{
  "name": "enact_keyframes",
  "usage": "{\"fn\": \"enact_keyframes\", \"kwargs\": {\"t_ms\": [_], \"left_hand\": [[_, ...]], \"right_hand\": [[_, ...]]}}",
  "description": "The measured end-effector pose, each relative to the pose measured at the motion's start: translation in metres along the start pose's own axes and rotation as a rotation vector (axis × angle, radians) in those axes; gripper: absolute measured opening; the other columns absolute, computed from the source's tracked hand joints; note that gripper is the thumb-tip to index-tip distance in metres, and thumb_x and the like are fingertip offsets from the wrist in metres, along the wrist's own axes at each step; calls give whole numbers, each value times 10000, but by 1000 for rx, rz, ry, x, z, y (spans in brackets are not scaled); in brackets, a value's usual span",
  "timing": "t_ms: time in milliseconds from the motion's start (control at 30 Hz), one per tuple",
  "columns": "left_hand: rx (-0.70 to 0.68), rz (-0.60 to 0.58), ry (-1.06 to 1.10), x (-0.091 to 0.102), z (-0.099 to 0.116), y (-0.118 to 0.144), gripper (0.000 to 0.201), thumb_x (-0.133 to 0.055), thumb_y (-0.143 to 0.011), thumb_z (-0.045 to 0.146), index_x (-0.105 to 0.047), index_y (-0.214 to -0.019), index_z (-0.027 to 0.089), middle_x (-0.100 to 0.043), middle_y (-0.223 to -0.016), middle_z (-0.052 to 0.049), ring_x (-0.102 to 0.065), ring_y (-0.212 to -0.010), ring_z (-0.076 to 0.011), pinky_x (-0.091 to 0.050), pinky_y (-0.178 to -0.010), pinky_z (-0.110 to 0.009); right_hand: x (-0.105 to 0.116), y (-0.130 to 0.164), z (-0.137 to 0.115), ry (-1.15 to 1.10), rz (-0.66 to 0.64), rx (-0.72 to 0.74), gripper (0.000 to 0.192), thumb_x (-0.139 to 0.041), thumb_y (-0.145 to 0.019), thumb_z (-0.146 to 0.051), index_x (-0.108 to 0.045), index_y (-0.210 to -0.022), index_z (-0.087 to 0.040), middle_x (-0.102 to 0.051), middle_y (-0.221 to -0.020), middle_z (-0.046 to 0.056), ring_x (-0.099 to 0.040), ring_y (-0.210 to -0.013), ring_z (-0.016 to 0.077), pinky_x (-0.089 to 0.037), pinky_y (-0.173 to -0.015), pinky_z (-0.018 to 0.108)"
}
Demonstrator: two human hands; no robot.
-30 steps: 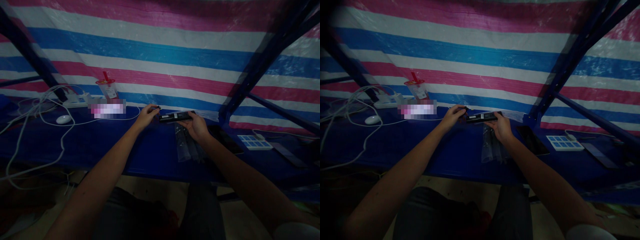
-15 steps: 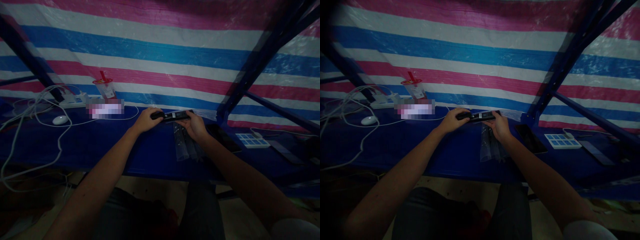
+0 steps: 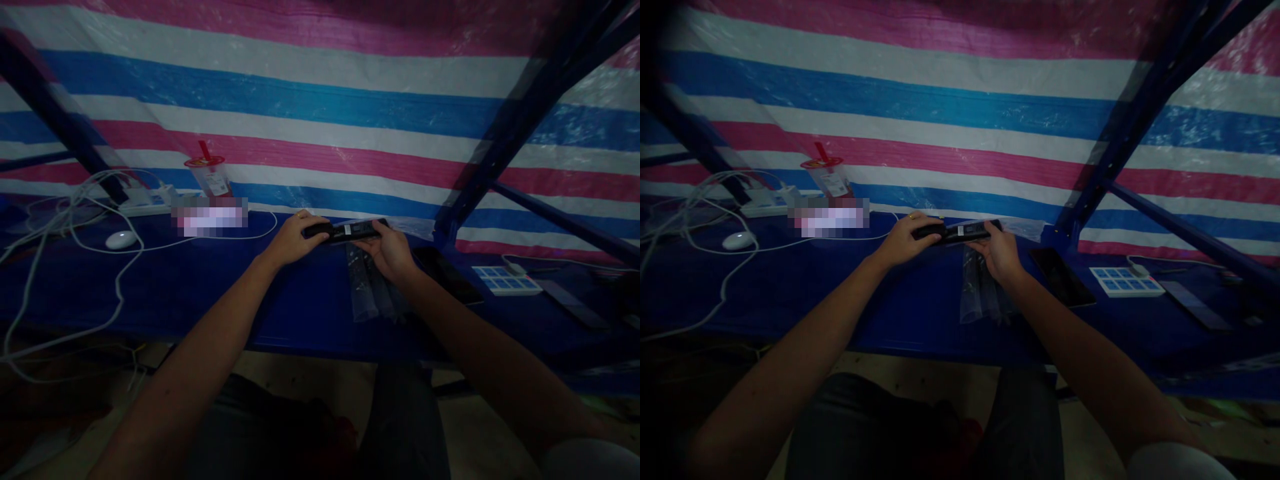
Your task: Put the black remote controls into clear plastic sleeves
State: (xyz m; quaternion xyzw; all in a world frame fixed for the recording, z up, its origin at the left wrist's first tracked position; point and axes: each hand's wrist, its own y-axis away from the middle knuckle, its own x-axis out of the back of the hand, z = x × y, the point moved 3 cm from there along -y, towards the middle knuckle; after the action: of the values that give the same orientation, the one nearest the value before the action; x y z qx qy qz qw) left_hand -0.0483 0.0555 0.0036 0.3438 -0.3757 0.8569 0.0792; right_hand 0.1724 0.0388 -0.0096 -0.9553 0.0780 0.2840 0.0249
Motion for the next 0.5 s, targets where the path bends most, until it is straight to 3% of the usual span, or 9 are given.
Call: {"fn": "enact_keyframes", "kwargs": {"t_ms": [500], "left_hand": [[-18,-93,-13,-14,-4,-1,379,-715,-863,303,-714,-1240,265,-563,-1064,-72,-532,-1093,-245,-443,-1041,-474]], "right_hand": [[1,1,3,-38,-2,0,91,-553,-939,-111,-592,-983,-181,-729,-852,45,-758,-822,226,-627,-865,524]]}}
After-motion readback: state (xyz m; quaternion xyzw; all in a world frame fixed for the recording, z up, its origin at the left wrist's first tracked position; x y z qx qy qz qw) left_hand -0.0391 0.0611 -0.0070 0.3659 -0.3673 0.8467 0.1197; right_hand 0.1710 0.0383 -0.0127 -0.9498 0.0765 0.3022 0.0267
